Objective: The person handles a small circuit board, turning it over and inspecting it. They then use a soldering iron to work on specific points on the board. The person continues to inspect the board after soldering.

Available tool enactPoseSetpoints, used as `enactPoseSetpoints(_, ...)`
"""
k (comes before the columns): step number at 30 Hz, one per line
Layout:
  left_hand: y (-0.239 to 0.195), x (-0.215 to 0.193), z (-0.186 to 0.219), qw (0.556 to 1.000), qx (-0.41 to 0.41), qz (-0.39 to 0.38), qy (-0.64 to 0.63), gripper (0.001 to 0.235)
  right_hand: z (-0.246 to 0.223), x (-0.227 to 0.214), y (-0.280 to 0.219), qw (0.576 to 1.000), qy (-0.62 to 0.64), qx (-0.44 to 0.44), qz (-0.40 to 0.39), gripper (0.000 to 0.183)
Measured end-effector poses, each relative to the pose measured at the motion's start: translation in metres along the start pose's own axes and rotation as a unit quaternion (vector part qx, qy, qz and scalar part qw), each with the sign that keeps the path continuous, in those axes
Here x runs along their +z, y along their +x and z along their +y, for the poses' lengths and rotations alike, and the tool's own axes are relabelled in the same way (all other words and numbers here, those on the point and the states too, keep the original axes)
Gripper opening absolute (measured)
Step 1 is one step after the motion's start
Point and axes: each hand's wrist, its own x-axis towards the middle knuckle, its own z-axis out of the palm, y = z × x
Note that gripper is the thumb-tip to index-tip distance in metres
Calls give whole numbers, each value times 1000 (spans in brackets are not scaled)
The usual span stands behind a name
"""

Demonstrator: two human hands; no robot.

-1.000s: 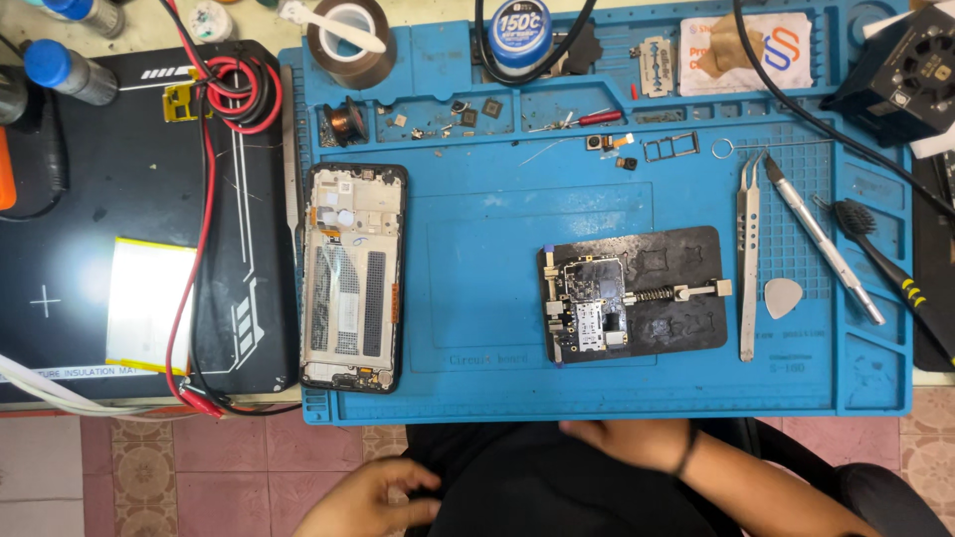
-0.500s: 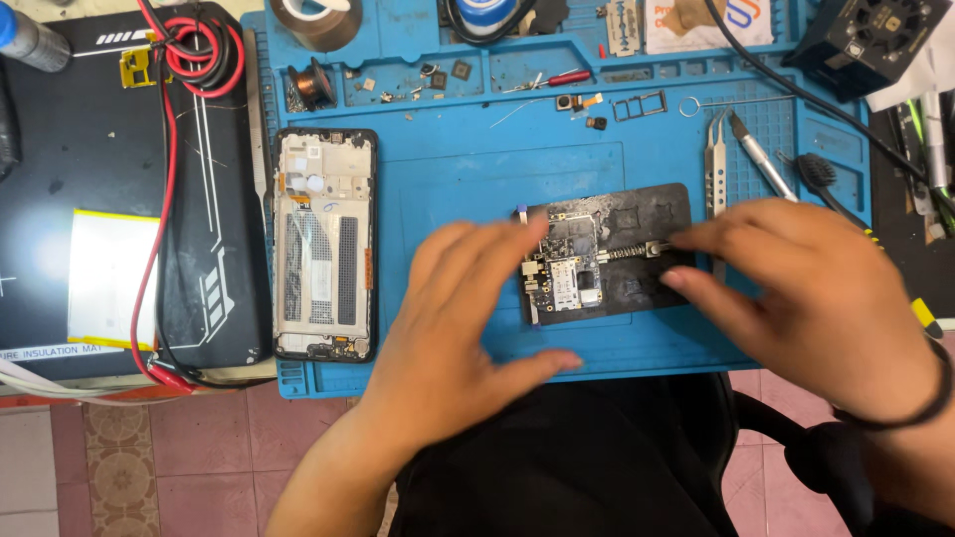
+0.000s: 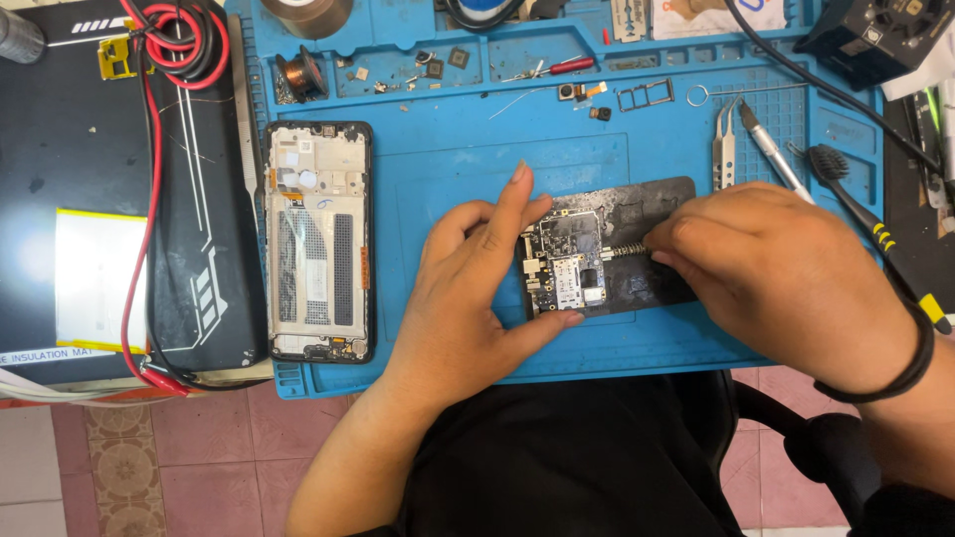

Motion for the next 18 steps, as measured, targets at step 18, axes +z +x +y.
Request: enactPoseSetpoints(18,0,1,0,1000,-2,1,-13,104,8,-9,4,999,-12,-13,-49,14)
